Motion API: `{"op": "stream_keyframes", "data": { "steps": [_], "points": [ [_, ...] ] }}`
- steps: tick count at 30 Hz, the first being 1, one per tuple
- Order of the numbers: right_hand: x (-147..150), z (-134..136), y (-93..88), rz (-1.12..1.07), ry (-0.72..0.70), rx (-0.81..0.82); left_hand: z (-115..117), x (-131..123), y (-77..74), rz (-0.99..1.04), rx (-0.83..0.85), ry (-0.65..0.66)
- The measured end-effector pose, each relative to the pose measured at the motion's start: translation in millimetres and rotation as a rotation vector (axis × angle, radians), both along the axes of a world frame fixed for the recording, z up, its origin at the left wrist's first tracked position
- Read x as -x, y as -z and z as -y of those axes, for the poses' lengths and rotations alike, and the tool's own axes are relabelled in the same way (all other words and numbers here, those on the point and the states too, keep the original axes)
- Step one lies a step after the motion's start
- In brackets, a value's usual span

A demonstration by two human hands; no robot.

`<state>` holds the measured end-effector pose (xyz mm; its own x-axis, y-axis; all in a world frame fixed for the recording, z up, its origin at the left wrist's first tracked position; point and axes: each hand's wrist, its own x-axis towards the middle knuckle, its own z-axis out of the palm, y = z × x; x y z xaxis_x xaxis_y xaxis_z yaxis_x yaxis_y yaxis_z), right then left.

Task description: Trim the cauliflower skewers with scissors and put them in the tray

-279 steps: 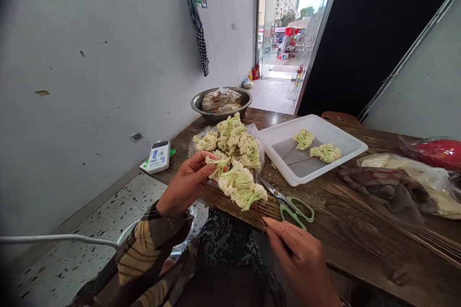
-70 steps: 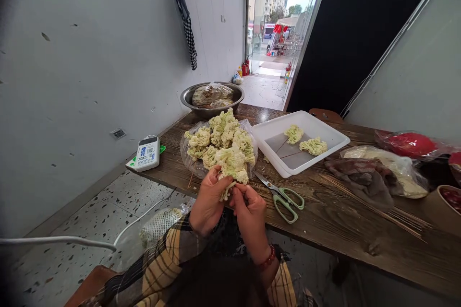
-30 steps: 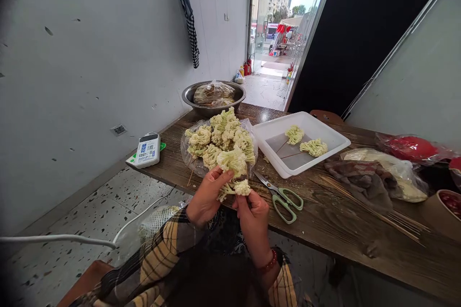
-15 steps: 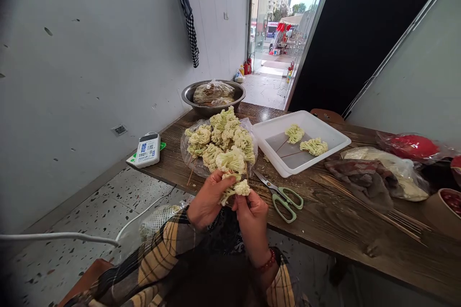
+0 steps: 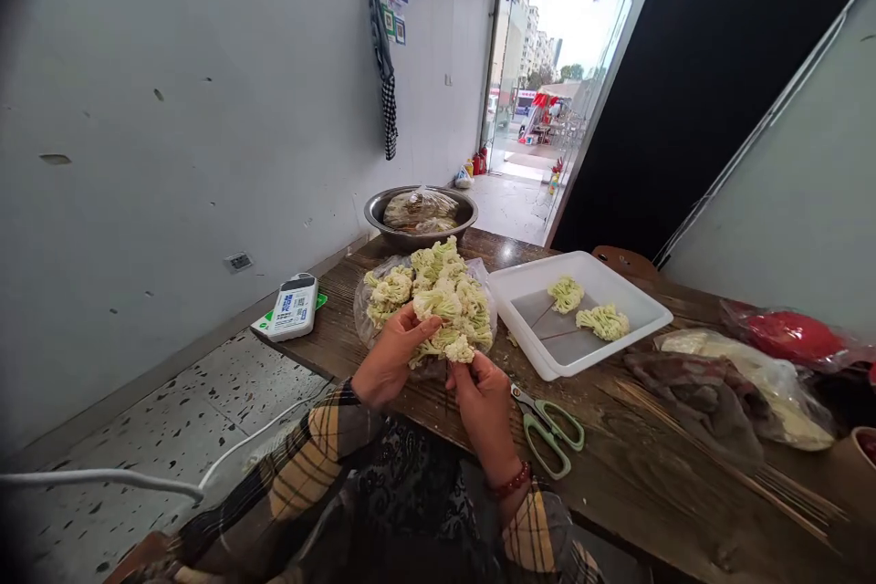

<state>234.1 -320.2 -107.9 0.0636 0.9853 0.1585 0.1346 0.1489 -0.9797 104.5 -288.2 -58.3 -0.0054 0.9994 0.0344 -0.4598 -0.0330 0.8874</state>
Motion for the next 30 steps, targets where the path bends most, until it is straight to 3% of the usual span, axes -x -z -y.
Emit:
{"op": "stream_keyframes", "data": {
  "steps": [5, 14, 22, 30],
  "points": [
    [1.7, -21.3, -0.8, 0.129, -0.022, -0.031, -16.5, 8.6, -2.8, 0.014, 0.048, -0.011],
    [-0.5, -53.3, -2.2, 0.157, -0.078, -0.077, -33.6, 16.3, -9.7, -0.026, -0.016, -0.050],
    [-9.5, -56.3, 7.8, 0.191, -0.194, -0.080, -35.8, 16.4, -6.2, 0.052, 0.108, -0.062],
    [-12.2, -47.7, 6.9, 0.158, -0.184, -0.082, -25.7, 11.6, -5.5, 0.078, 0.149, -0.032]
  ]
}}
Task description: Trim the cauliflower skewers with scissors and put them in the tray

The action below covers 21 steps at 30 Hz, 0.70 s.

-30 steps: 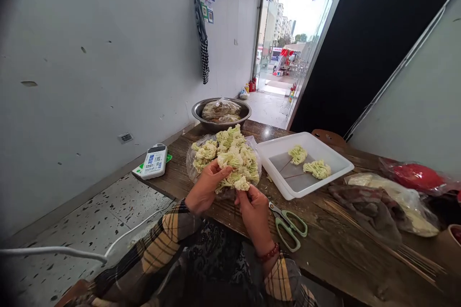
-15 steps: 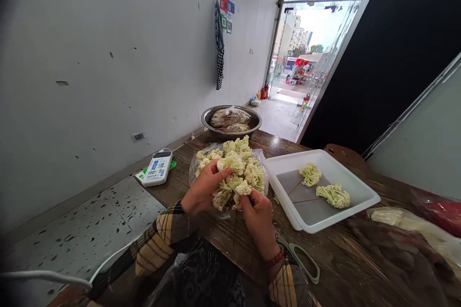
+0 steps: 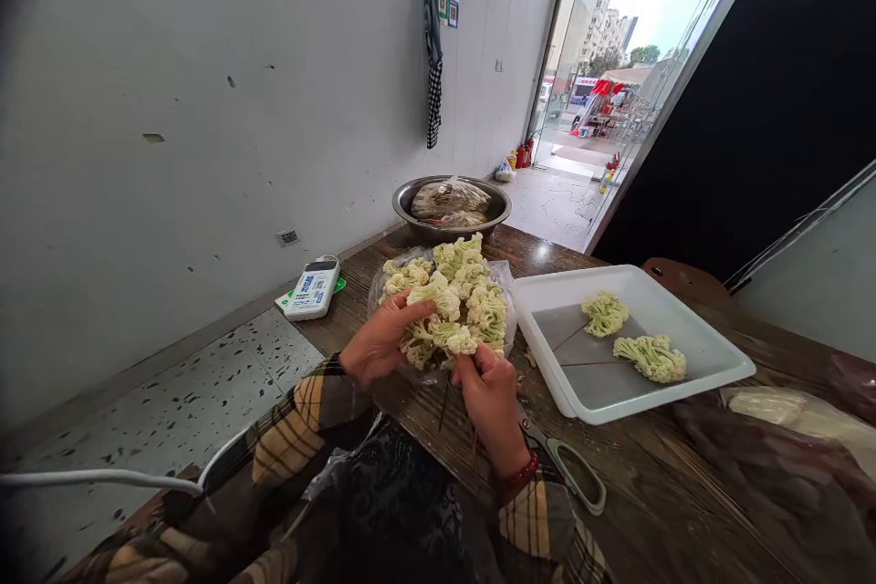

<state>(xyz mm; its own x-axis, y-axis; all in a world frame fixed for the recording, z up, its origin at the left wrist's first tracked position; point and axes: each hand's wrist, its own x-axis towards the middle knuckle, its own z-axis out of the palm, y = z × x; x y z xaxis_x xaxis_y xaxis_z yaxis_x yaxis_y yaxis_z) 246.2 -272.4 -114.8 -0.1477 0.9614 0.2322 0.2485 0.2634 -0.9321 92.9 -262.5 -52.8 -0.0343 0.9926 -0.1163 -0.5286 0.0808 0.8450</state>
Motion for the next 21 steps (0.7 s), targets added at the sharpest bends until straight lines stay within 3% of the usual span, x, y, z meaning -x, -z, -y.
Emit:
{"op": "stream_keyframes", "data": {
  "steps": [11, 21],
  "points": [
    [3.3, 6.0, 4.9, -0.050, 0.034, -0.080, 17.8, -1.8, -5.2, -0.046, -0.029, -0.038],
    [-3.1, 6.4, 2.4, -0.061, -0.032, -0.089, 18.3, -6.8, -1.6, -0.024, -0.008, -0.062]
  ]
}}
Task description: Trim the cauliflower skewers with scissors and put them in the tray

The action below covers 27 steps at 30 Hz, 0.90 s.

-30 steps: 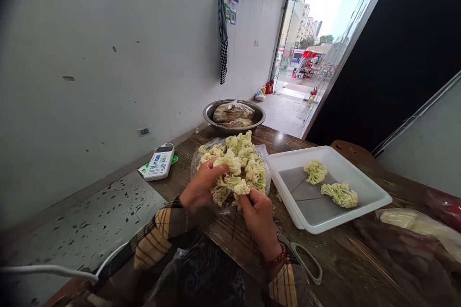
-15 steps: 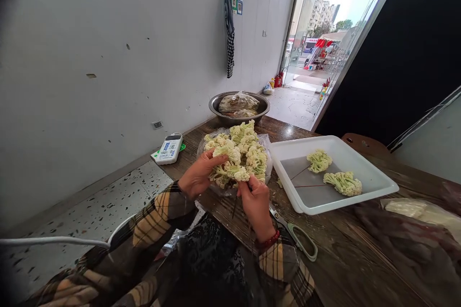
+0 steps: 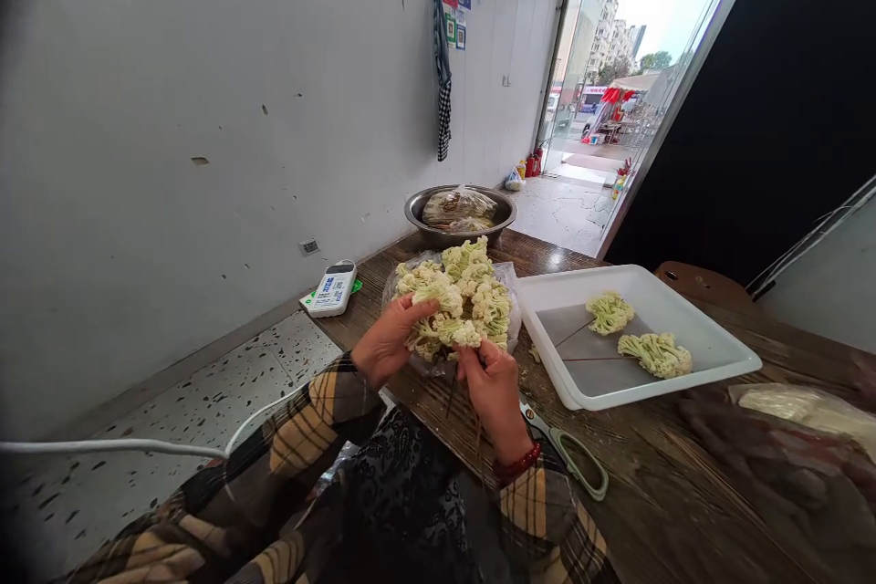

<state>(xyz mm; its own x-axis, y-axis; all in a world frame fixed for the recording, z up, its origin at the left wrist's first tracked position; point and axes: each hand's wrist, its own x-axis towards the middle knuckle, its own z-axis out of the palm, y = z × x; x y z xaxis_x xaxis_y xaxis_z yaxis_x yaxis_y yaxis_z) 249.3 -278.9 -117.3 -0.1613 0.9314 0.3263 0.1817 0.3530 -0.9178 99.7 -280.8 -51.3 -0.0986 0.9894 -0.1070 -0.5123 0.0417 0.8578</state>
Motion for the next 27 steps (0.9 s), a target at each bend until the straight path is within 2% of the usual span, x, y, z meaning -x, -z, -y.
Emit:
{"op": "stream_keyframes", "data": {
  "steps": [3, 13, 17, 22, 25, 27],
  "points": [
    [-0.2, 0.8, 0.7, 0.002, 0.022, 0.006, -1.5, -1.3, 0.9, 0.006, -0.008, 0.030],
    [2.7, 4.1, -0.4, 0.009, 0.096, 0.038, -3.5, -4.3, 7.4, 0.002, -0.020, 0.011],
    [1.4, 1.4, -0.8, -0.003, 0.078, 0.049, -5.1, -5.0, 6.3, 0.005, -0.032, 0.016],
    [-0.6, -3.5, -2.0, -0.063, 0.041, 0.069, -7.0, -6.6, -0.4, -0.051, -0.059, 0.087],
    [-0.9, -4.4, -1.1, -0.094, 0.041, 0.084, -7.1, -5.2, 1.8, -0.095, -0.086, 0.111],
    [-1.0, -4.5, 0.4, -0.101, 0.049, 0.089, -7.6, -2.4, 4.5, -0.106, -0.086, 0.083]
  ]
}}
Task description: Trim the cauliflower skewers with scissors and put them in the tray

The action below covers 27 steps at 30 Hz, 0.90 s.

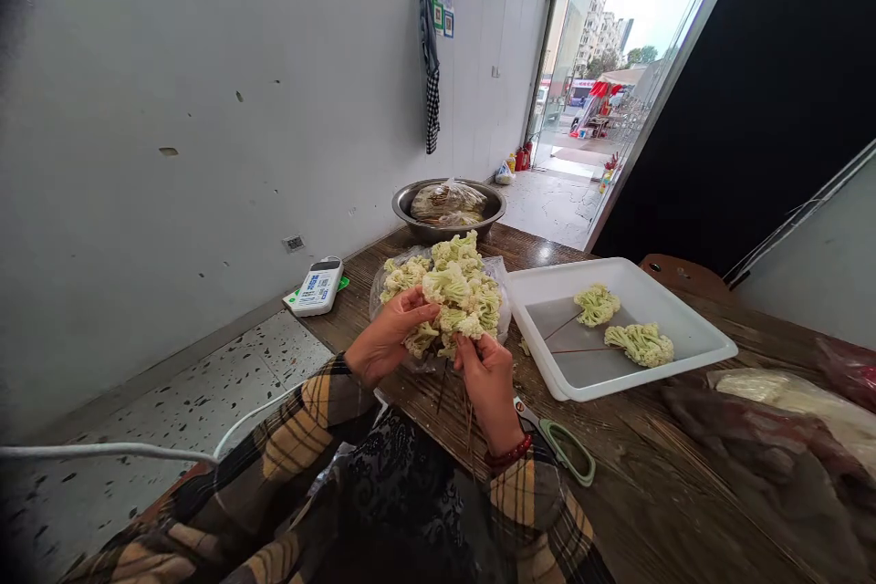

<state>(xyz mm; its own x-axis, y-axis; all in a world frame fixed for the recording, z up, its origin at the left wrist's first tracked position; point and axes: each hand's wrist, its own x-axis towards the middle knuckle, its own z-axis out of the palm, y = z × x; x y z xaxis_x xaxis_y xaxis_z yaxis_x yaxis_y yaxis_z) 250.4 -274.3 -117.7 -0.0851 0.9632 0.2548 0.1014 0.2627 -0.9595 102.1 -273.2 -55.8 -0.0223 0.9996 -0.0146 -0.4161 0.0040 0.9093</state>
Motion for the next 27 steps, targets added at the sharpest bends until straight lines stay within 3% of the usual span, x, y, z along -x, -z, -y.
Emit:
{"op": "stream_keyframes", "data": {
  "steps": [6, 11, 17, 24, 27],
  "points": [
    [-0.4, -2.3, 6.0, 0.033, 0.025, -0.017, -7.9, 8.6, -2.4, 0.018, 0.006, -0.123],
    [-0.8, -4.2, 8.1, 0.075, 0.034, -0.037, -14.6, 11.8, -6.9, -0.153, -0.063, -0.166],
    [-1.8, -3.7, 4.9, 0.059, -0.012, -0.037, -14.8, 22.1, -12.9, -0.296, -0.091, -0.112],
    [-2.4, -7.3, 7.7, 0.001, -0.033, -0.019, -7.6, 6.8, -5.1, -0.104, -0.144, 0.045],
    [-1.8, -7.6, 8.6, -0.002, -0.030, -0.020, -7.5, -2.7, 1.3, -0.072, -0.126, 0.042]
  ]
}}
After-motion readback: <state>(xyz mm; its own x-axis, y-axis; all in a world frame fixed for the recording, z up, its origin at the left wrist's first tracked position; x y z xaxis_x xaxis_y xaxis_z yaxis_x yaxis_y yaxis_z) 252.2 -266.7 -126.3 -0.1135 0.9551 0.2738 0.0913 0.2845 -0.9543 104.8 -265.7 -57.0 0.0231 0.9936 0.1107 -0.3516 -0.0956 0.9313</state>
